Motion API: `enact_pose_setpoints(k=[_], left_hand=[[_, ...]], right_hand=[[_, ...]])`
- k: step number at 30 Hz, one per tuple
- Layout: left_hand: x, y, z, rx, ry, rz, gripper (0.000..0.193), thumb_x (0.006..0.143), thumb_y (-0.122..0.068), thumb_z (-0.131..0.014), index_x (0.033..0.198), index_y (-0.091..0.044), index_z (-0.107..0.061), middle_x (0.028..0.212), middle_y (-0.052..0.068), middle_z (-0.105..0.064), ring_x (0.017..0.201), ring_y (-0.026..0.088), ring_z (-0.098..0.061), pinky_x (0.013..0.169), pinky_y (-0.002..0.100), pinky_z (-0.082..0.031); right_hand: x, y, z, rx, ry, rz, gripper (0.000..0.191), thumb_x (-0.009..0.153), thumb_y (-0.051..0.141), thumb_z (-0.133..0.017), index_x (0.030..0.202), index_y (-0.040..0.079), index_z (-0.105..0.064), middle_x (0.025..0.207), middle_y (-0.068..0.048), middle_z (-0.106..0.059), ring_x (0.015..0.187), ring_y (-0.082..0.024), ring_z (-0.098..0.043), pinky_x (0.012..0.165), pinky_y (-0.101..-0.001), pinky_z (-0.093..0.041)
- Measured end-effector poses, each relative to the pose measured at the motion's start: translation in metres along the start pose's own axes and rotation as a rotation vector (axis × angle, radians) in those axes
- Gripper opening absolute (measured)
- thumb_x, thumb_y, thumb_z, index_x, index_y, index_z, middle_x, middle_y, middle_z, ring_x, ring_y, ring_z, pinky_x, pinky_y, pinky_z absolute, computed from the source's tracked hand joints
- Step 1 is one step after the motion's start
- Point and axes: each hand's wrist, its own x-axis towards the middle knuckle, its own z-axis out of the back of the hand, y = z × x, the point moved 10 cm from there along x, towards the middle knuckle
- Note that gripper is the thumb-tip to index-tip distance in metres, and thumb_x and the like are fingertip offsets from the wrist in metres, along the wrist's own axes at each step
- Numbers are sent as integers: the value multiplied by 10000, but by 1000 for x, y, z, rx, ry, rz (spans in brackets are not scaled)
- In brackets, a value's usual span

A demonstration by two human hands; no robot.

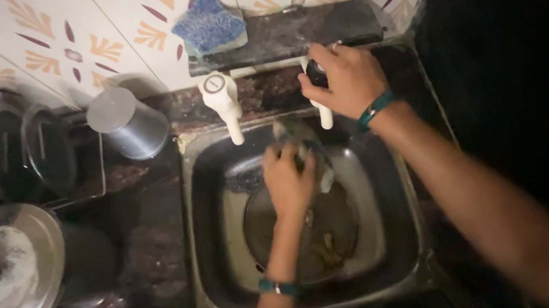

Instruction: The person wipes a stainless steel gas stove top with a cloth, then rinses the cloth at the sink and wrings it out. They continue wiping the stove top and the adjacent tiled wall, repeating the rinse-and-wipe cycle several times.

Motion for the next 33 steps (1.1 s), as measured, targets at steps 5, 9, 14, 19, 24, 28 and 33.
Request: enact_pose_setpoints(k=[5,9,14,19,24,28,33], left_hand=[[29,3,-72,-47,326,128,317,863,-273,-715,1086,-58,-649,948,238,-729,929,437,-696,795,529,-535],[41,5,-112,-3,436,161,320,854,-294,-712,1072,-62,-686,974,241,-717,952,457,-674,796,544,-535],[41,39,-143,47,458,187,353,866,-324,-705,1074,-38,-708,974,249,-736,940,418,-711,835,499,-558],[19,125,-157,-370,303,535,316,835,-223,-686,1078,-22,-661,1020,145,-749,901,243,-751,705,406,-628],[9,122,-161,-629,417,397,326,909,-231,-642,1150,-11,-639,1011,102,-735,914,216,-702,736,353,-591],[-17,124,-151,-703,526,756,400,954,-164,-624,1238,104,-709,945,197,-720,732,291,-552,594,443,-369],[16,39,-78,-396,146,-167,709,670,70,-806,1329,4,-553,1215,182,-641,1112,290,-615,888,407,-553]], right_hand=[[14,21,8,247,258,451,198,916,271,-738,1017,107,-691,965,-102,-688,918,-307,-664,849,-444,-515],[7,19,3,251,386,589,111,859,161,-741,969,154,-727,1246,-39,-699,1114,-239,-648,1006,-454,-447],[-39,-48,-11,1033,-1,-10,518,842,34,-707,1340,83,-577,1399,-68,-582,1313,-240,-544,1110,-410,-455],[-120,-77,-169,1513,366,-849,240,954,-8,-620,1177,-72,-684,1127,-196,-716,993,-266,-733,887,-363,-630],[-122,-61,-195,1554,687,-711,195,915,-49,-635,1089,-132,-668,1088,-230,-733,1012,-306,-757,909,-388,-629],[-116,-67,-170,1330,709,-590,196,907,-80,-652,1096,-123,-678,1112,-227,-734,1027,-277,-748,912,-362,-612],[-134,-94,-172,1210,689,-704,243,881,-86,-629,1111,-97,-708,1110,-211,-760,1007,-262,-774,898,-334,-605]])
